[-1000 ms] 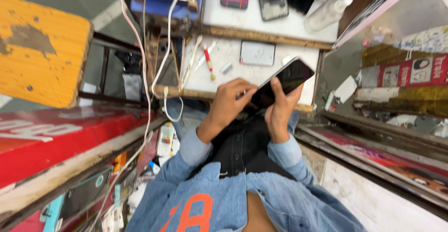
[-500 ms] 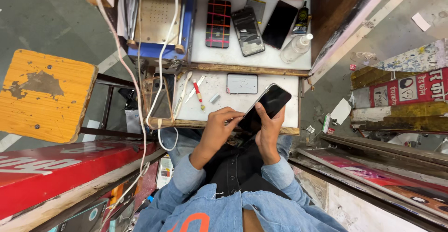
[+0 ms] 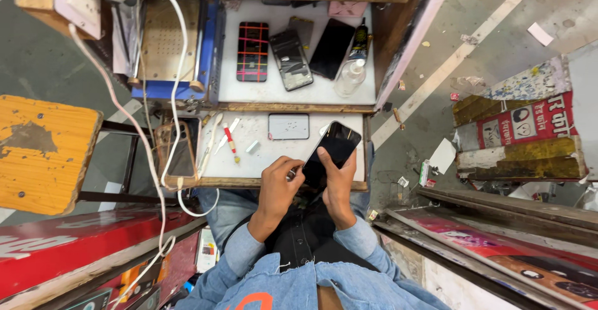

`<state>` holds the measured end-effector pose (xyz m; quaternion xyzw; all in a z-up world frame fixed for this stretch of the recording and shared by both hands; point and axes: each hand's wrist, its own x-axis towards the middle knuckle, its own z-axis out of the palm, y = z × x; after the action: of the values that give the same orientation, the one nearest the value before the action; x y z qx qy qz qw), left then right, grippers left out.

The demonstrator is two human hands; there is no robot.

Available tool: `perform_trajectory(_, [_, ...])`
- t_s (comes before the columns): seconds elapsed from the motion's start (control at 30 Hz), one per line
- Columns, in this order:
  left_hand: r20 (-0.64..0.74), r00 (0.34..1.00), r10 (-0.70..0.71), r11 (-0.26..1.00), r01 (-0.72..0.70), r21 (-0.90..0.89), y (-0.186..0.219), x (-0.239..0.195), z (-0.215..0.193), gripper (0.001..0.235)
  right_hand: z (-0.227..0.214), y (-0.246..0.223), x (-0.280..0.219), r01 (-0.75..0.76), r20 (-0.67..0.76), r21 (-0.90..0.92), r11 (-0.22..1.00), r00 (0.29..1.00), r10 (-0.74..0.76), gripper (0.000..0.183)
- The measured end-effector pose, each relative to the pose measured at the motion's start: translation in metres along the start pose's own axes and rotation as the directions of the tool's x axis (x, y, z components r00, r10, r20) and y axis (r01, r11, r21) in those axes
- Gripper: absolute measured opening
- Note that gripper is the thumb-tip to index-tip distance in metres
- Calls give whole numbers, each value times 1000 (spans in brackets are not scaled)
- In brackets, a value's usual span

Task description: The person disassembles a smartphone by removing the back cover, unscrewing internal components, and detaching the battery. They then reassemble the phone by reconnecting the battery and securing the back cover.

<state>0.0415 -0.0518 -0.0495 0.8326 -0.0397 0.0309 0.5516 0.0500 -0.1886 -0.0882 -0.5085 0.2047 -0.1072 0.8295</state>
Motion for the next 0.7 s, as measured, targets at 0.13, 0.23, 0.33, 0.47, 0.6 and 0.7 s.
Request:
perform_trajectory(0.13, [-16,1000,-14,998,14,55,2,1,19,17,-11,-5,9,4,25,-36,999,1000,-3,51])
perform_trajectory(0.23, [-7,998,-56,997,56,58,-1,0,29,16,-18,-10,14,-10,45,-62,998,999,13,56])
perform_trajectory(0.33, [76,992,-104,993,107,-40,-10,8,33,17,-25,-18,21,36,51,-101,994,998,-30,62])
perform_trajectory(0.47, [264,905,-335,912,381,-151,-19,11,35,16,-35,-28,26,-65,76,-114,991,994,74,62])
perform_trajectory(0.6, [177,959,-220,972,231,-40,-16,10,47,17,-43,-31,28,-118,98,-147,982,986,134,62])
perform_trajectory(0.7, [151,954,-258,966,254,51,-8,10,58,17,-51,-30,30,-92,130,-142,986,985,111,61])
